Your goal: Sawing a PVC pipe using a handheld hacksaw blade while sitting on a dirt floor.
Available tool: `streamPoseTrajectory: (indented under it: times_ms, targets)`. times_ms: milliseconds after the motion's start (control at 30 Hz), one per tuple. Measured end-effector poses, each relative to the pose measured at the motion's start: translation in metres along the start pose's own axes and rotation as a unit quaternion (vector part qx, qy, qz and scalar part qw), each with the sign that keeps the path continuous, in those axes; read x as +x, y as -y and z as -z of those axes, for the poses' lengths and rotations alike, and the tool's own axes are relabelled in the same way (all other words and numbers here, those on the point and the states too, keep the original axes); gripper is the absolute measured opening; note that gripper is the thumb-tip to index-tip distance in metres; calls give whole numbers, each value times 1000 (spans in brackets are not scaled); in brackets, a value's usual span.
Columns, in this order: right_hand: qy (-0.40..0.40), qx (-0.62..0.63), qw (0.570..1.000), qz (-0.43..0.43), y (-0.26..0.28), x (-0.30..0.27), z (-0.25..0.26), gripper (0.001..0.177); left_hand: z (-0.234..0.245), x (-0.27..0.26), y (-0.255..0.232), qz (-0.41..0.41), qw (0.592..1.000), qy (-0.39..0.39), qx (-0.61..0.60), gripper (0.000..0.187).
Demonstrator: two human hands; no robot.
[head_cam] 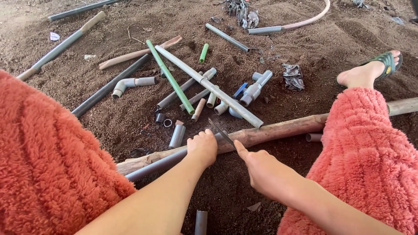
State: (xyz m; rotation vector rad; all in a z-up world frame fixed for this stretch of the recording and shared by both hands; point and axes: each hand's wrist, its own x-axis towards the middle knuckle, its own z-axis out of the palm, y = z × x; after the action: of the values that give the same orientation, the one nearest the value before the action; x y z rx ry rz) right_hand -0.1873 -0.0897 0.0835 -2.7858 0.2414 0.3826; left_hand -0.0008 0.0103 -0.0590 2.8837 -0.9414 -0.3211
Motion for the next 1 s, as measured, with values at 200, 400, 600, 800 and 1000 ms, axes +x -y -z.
streamPoseTrajectory:
  times_ms: [200, 400, 600, 800, 1000]
  targets:
    - [9, 13, 1000, -10, 13, 27, 3, 84, 5, 0, -1, 8, 999, 31, 5, 51]
    - [14, -14, 1000, 0, -4, -1, 1, 76, 10, -8, -2, -7, 1000, 4, 10, 39]
    - [-7, 17, 1000, 0, 22, 20, 13, 58, 22, -18, -8, 15, 999, 32, 11, 37]
    - [35, 109, 993, -31, 20, 0, 25, 47, 12, -8, -3, 12, 1000, 27, 2, 35]
    - [8, 57, 998, 4, 11, 5, 20, 44, 21, -15, -8, 14, 999, 31, 14, 35]
